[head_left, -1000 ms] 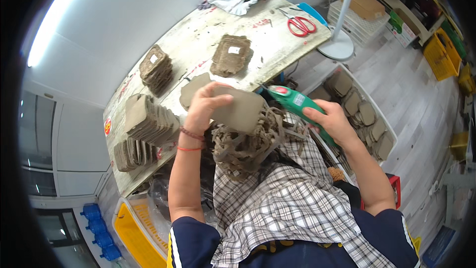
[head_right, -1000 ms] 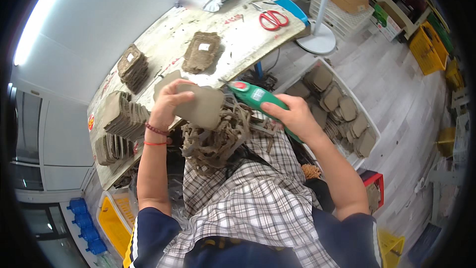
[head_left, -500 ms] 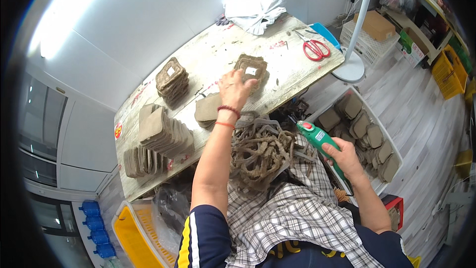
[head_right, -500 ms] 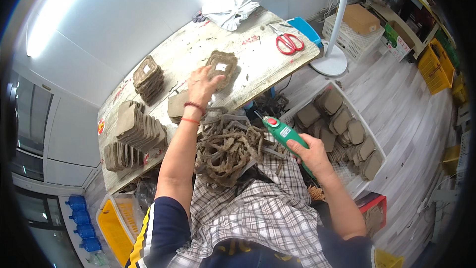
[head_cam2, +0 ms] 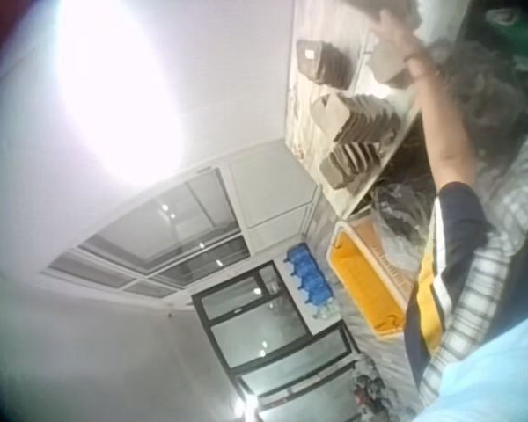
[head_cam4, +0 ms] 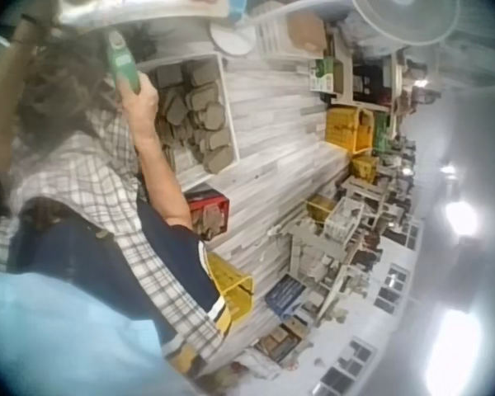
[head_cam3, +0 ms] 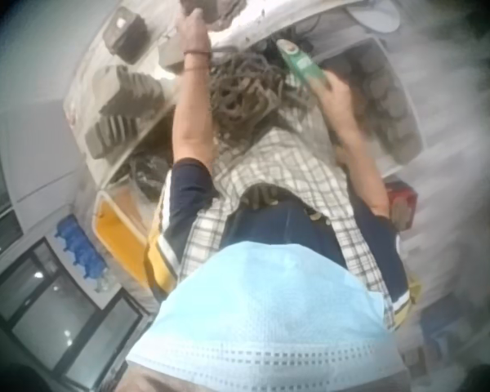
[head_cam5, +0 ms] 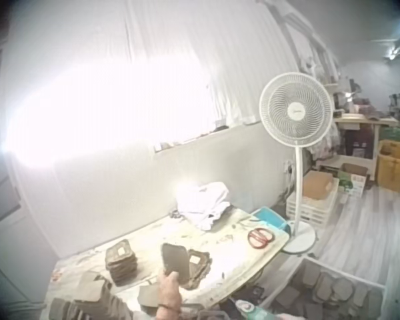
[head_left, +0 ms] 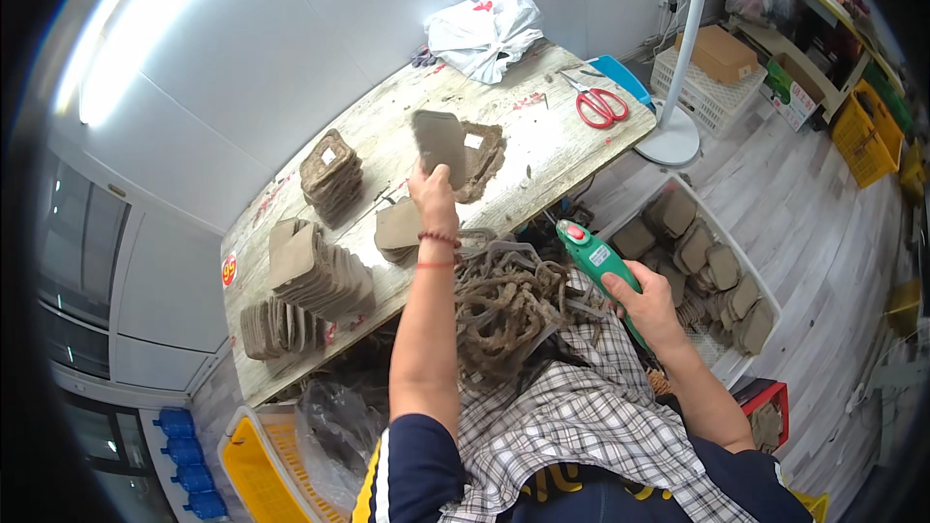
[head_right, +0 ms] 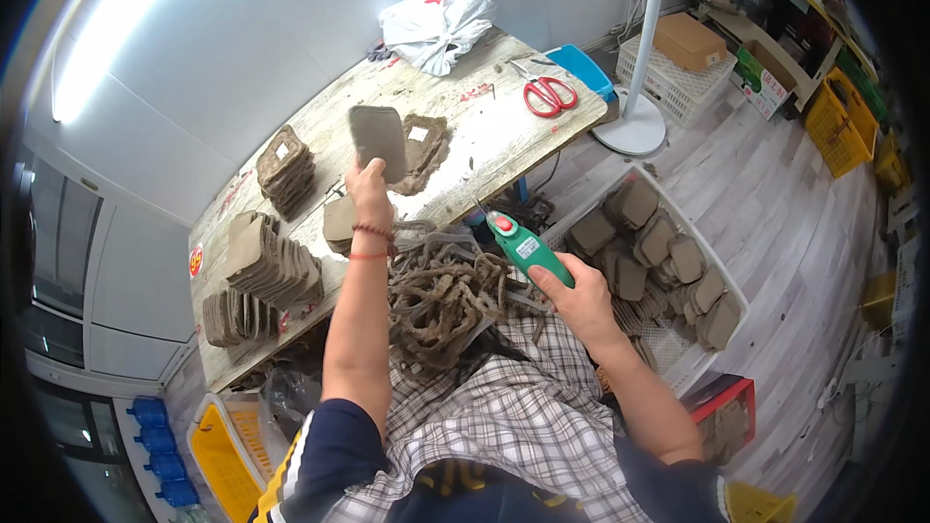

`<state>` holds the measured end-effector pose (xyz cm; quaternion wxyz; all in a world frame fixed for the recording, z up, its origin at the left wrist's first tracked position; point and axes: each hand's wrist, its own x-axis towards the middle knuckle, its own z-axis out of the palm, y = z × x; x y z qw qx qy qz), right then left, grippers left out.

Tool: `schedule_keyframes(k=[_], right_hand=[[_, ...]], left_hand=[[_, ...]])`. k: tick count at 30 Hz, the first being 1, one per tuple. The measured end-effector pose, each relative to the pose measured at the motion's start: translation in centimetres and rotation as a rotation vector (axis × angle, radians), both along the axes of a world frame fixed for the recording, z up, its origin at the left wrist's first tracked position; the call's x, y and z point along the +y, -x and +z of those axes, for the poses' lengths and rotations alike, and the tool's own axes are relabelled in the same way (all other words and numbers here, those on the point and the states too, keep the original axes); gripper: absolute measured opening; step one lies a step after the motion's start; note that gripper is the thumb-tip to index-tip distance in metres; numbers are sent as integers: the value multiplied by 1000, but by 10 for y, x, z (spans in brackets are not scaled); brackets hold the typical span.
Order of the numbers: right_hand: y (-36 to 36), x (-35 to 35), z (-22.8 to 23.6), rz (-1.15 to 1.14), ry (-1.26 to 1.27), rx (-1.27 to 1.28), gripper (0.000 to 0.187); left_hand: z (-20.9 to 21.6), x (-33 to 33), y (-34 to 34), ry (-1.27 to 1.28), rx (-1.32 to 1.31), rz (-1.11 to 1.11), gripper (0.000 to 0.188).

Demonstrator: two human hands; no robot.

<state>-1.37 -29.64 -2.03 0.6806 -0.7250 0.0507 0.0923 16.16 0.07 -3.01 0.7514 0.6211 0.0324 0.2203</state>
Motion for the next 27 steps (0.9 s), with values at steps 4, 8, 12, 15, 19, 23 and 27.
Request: schedule_keyframes(k=[4, 8, 12, 15, 19, 23, 27], right_hand=[[6, 16, 5, -77, 112, -127, 45], [13, 24, 9, -113, 85, -152, 44], [24, 22, 11, -133, 97, -128, 46], [26, 24, 16, -141, 99, -121, 48], [26, 25, 22, -149, 91, -146, 48], [23, 27, 27, -156, 87, -206, 49], [17, 24, 36, -156, 102, -213, 48]], left_hand=[[25, -49, 57, 624, 36, -105, 33], [11, -76, 77, 904, 53, -98, 33], [8, -94, 87, 1026, 44, -108, 32], [3, -100, 90, 1031, 46, -159, 32], [-2, -104, 97, 984, 77, -227, 31], [1, -110, 109, 955, 82, -273, 30], [0, -115, 123, 929, 107, -345, 35]])
